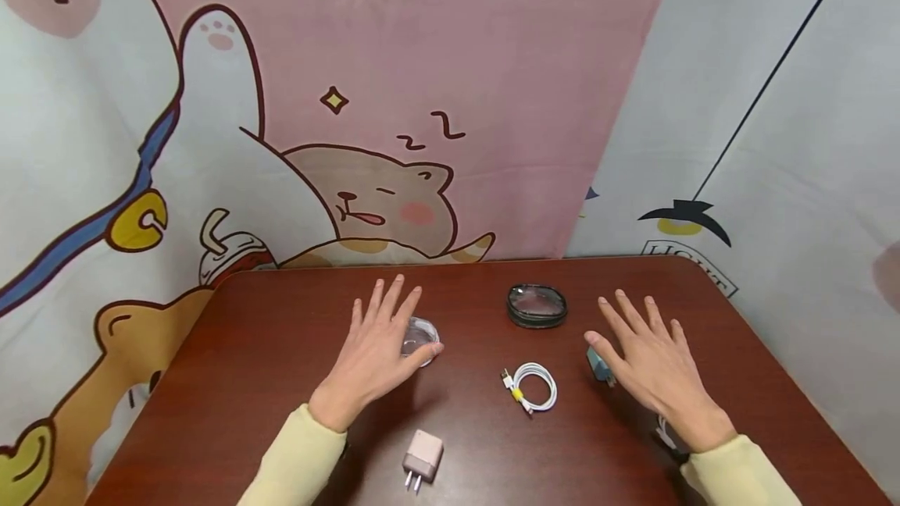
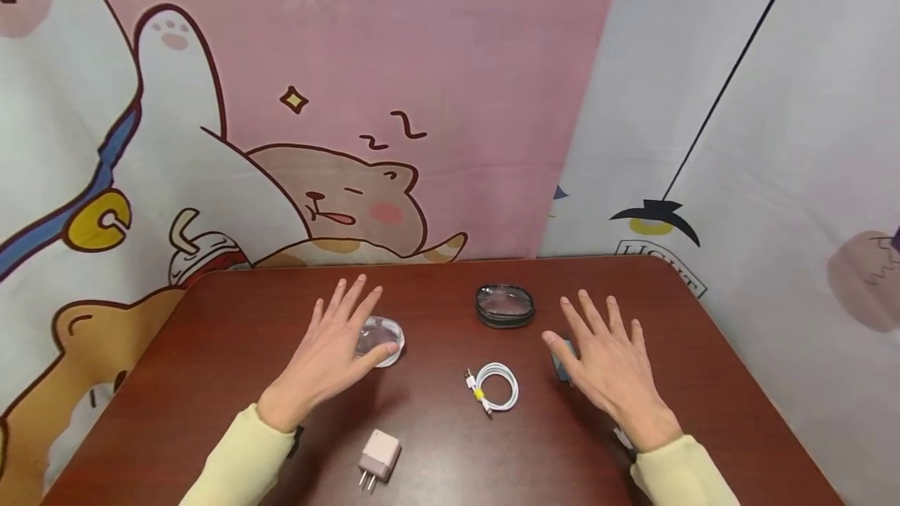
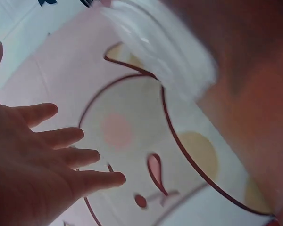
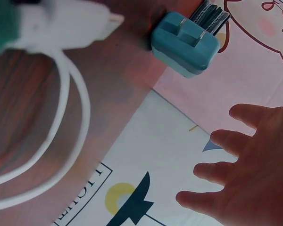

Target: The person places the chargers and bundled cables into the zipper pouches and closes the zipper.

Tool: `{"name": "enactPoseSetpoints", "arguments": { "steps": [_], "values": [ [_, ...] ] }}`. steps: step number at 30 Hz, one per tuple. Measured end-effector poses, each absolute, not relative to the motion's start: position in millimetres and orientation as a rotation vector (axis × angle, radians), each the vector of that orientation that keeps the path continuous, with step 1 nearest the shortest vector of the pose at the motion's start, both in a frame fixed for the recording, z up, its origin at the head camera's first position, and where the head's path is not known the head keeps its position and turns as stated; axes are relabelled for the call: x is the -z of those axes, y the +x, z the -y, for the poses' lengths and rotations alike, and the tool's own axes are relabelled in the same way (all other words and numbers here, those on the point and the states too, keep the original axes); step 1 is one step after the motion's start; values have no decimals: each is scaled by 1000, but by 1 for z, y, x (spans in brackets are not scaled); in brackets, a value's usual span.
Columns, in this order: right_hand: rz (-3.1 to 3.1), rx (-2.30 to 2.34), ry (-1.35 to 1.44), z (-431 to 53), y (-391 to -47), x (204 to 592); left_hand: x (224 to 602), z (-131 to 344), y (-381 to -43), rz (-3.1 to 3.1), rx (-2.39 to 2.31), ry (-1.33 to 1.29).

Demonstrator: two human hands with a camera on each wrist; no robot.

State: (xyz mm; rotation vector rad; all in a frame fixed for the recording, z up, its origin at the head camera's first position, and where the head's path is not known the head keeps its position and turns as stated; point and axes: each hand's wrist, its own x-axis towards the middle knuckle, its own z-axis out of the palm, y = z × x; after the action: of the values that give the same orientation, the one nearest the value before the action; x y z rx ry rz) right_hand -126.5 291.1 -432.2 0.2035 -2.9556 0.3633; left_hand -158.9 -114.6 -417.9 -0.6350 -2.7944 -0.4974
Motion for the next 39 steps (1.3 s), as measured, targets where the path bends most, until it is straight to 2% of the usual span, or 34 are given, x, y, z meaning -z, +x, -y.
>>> {"name": "enactPoseSetpoints", "arguments": {
  "steps": [9,17,26,39],
  "values": [
    [2959,-376,196,-288,-129,429,408,47,-196,2886,457,-877],
    [2955,-356,187,-289,-126,426,420,-1,-221,2946,354,-1009],
    [2961,-329,155,-292,-118,429,443,-35,-244,3044,313,-1050],
    [2958,-345,129,-299,-109,431,451,-68,-252,2999,302,-1126]
  ]
}}
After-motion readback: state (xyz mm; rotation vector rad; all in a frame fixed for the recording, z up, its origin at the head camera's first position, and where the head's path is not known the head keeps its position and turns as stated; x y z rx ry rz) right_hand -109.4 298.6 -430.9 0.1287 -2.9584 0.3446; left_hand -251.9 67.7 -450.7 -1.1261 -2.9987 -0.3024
